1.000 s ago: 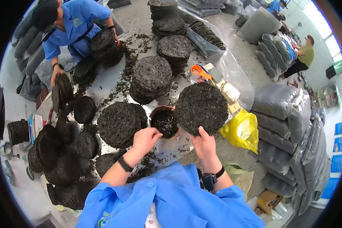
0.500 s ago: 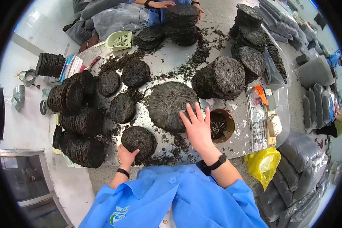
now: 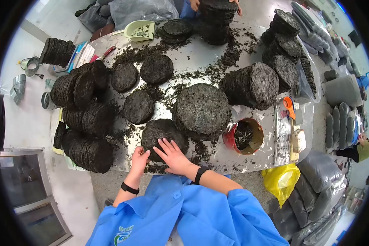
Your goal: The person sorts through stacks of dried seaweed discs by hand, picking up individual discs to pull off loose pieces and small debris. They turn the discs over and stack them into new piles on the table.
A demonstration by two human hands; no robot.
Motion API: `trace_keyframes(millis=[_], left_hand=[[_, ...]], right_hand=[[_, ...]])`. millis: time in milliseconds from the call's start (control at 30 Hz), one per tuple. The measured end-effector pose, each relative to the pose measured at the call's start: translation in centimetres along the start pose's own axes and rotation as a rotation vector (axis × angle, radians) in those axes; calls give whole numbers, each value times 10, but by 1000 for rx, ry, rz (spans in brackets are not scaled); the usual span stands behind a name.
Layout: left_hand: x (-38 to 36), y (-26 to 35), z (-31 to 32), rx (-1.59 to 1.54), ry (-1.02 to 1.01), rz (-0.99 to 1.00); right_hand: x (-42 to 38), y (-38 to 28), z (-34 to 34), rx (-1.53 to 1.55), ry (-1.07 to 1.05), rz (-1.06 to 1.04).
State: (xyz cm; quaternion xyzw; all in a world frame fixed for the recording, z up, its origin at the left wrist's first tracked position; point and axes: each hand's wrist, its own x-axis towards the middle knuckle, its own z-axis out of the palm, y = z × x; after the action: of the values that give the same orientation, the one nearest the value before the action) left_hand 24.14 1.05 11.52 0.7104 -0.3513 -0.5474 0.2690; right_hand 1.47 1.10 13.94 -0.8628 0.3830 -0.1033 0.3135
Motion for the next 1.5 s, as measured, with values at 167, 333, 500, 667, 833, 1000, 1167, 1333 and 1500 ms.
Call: trace_keyframes(millis=[167,333,500,667,833,1000,1167,1333,1500], left_hand=[[-18,44,4,-362,-122,-75],[-16,46,-17,-604,-502,141],[59,-43,-18,696,505,271],[70,-11,-10,525,362,-235],[77,-23,-13,712,422,-115],[55,13,16,-96,187,373],[-37,164,60,-544,-492,259],[-89,188,113,-691,-403,165],[-111,170,171,-725,-599,-23]], right_hand=[[10,-3,3,127,187,121],[-8,-7,-43,448,542,291],[-46,3,-112,1355,1032,584],[-68,23,-130,1464,1056,526],[-69,31,-140,1516,1099,517],[-69,31,-147,1550,1063,512],[-78,24,-148,1546,977,514],[-121,-6,-138,1637,865,-1],[-130,-26,-112,1773,1105,68]])
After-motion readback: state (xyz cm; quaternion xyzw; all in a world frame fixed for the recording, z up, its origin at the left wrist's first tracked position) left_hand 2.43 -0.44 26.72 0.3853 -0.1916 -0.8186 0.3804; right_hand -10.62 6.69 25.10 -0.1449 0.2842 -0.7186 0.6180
